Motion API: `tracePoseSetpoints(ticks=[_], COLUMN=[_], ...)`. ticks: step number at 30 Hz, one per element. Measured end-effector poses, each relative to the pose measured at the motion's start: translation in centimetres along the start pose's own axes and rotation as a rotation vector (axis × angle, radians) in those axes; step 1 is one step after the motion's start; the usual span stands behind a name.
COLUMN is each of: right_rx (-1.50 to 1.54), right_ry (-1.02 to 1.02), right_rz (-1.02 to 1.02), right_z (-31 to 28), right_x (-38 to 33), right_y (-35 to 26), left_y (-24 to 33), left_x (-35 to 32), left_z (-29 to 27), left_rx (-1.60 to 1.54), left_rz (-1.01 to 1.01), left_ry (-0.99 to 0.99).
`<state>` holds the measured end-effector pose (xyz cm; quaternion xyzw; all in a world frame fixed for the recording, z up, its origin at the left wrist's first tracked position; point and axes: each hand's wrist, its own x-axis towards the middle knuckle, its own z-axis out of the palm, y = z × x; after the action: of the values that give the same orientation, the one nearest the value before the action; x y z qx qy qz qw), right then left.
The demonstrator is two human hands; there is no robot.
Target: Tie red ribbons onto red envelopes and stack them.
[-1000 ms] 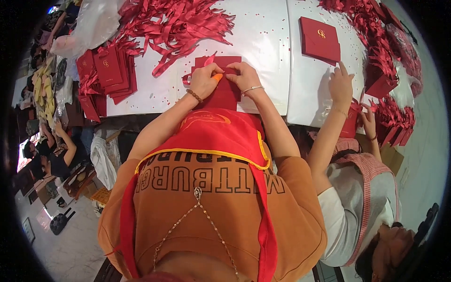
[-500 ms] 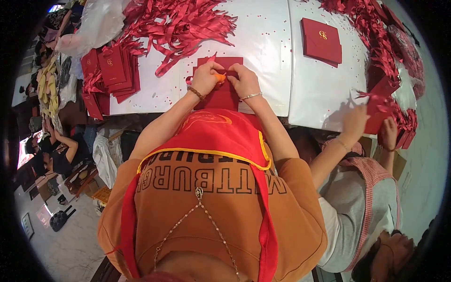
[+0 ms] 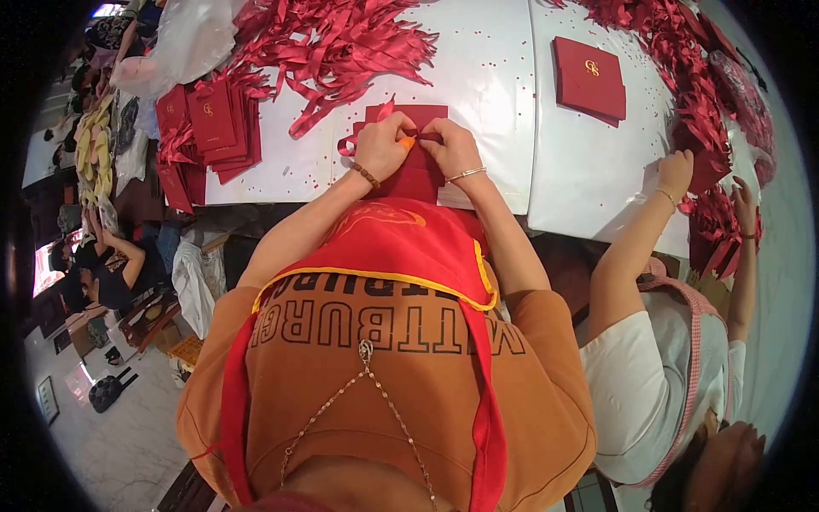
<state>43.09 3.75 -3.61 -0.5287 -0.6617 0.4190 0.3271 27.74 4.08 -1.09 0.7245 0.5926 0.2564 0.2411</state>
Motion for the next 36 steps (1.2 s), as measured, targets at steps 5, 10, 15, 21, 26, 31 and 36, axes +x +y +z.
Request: tracePoseSetpoints(ticks=[5,10,15,21,26,31,36], right_rx=[0.001,-0.022,-0.037,0.090,0.217,0.192,0.341], right_ry=[-0.016,-0.014,0.012,0.037,-0.065,-0.059,0.034], right_rz=[0.119,0.088,-0.004,0.038,0.107,0.049,0.142], right_z=[-0.2,-0.2,-0.2,0.3,-0.1,0.2,0.6], right_x=[0.2,0.2,-0.2,-0.3,0.0,-0.2,-0.7], right_y=[-1.2,-0.9,-0.8,-1.0,-0.4,-0.3,-0.5], left_y=[-1.5,-0.6,0.2,-1.3,-1.2,-1.3,-0.4], left_x=[0.6,0.5,-0.2,0.4,0.3,-0.1,-1.5], left_z=[0.1,0.1,0.6,-0.1,-0.3,0.6,0.6], left_rx=[-0.353,-0.278,0.150,-0.442,-0.683,-0.447,-0.394], left_rz=[-0.294,-0.286,0.129,-0.322,-0.490,-0.299,-0.180], left_ry=[-0.223,-0.161,0.010,-0.200,-0.236,-0.054,0.046])
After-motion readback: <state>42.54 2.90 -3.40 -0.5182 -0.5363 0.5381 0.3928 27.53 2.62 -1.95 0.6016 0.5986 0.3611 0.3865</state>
